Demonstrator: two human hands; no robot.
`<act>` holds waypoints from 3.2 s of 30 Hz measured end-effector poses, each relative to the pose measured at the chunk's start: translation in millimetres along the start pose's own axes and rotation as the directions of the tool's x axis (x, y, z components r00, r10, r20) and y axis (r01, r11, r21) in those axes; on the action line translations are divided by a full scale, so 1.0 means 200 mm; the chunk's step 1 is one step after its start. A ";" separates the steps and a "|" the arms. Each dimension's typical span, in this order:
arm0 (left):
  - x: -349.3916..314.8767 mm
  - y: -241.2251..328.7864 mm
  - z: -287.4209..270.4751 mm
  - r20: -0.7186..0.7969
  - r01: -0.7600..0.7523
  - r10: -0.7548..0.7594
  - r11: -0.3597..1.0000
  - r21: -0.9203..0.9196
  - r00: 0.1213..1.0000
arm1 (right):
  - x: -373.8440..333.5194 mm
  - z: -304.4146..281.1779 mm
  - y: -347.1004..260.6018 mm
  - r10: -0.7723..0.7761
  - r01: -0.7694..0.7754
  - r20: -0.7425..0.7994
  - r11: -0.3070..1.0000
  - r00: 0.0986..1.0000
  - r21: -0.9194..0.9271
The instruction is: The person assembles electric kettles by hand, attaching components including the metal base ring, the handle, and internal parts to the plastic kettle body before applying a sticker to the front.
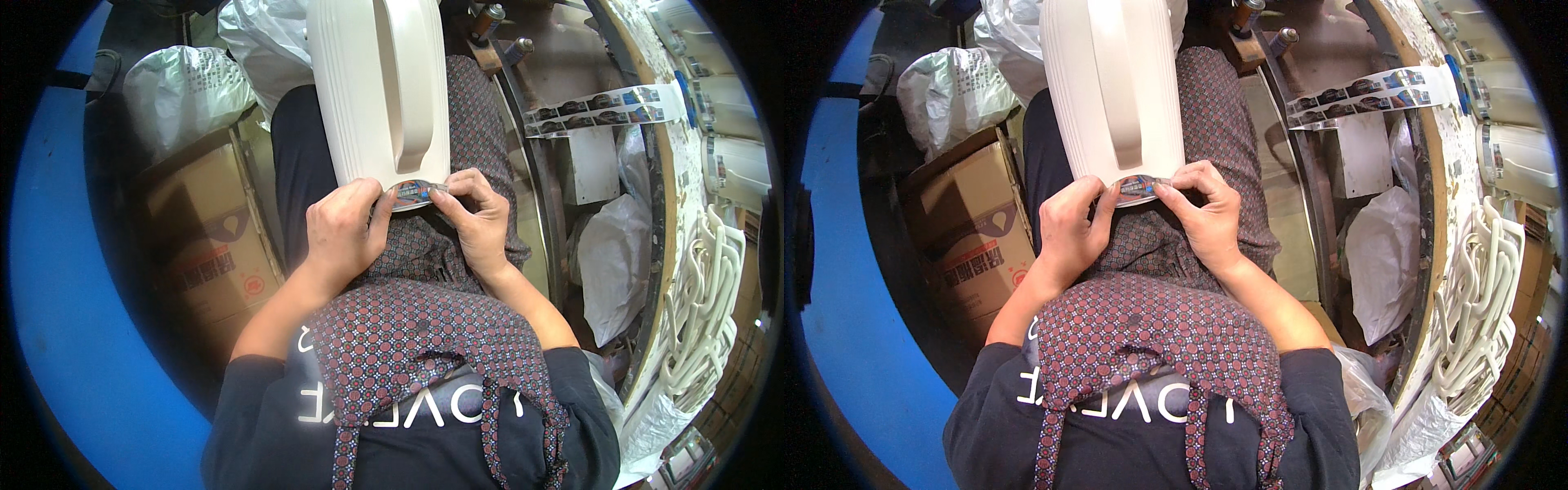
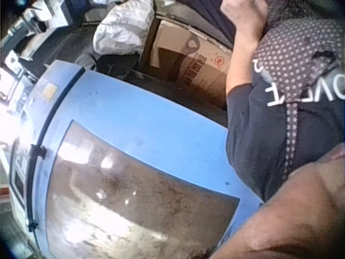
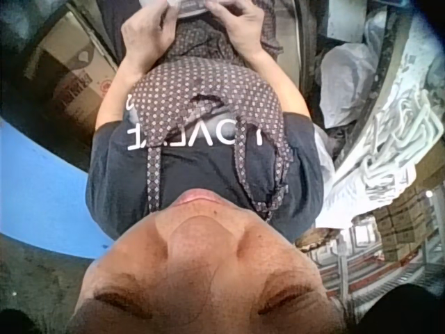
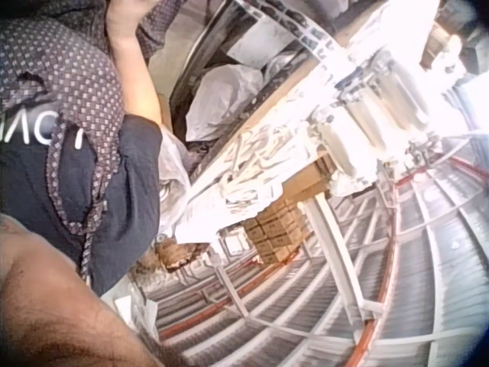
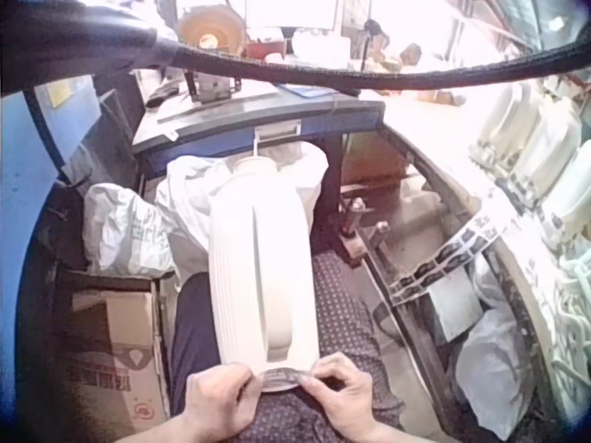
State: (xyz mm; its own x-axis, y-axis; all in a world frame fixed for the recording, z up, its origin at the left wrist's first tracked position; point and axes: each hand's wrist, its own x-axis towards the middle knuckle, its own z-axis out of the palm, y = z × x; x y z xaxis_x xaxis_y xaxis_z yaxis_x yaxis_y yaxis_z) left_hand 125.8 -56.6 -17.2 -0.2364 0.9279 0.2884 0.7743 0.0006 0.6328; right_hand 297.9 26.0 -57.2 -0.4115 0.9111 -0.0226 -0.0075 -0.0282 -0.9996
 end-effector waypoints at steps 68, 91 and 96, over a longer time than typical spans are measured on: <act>0.59 -0.22 -0.93 -0.448 -0.429 0.060 0.422 -0.799 0.892 | 0.52 -0.24 -1.24 -0.736 0.799 0.311 0.566 0.601 -0.205; 0.22 -0.48 0.01 0.138 0.273 -0.607 0.136 -0.952 0.783 | 0.64 0.56 0.02 -0.044 0.391 0.677 0.844 0.734 -0.368; 0.05 -0.85 -0.24 -0.248 -0.086 -0.514 0.318 -0.944 0.821 | 0.58 0.13 -0.16 0.458 -0.054 0.801 0.878 0.385 -0.476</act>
State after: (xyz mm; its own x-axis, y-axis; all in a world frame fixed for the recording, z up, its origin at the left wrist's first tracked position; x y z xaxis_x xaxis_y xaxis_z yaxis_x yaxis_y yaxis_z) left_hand -36.0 -65.1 -87.6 -0.7376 0.6693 0.0897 -0.2880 -0.4320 0.8546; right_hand 226.1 121.6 -26.5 -0.8920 0.0082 -0.4519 0.4495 0.1217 -0.8850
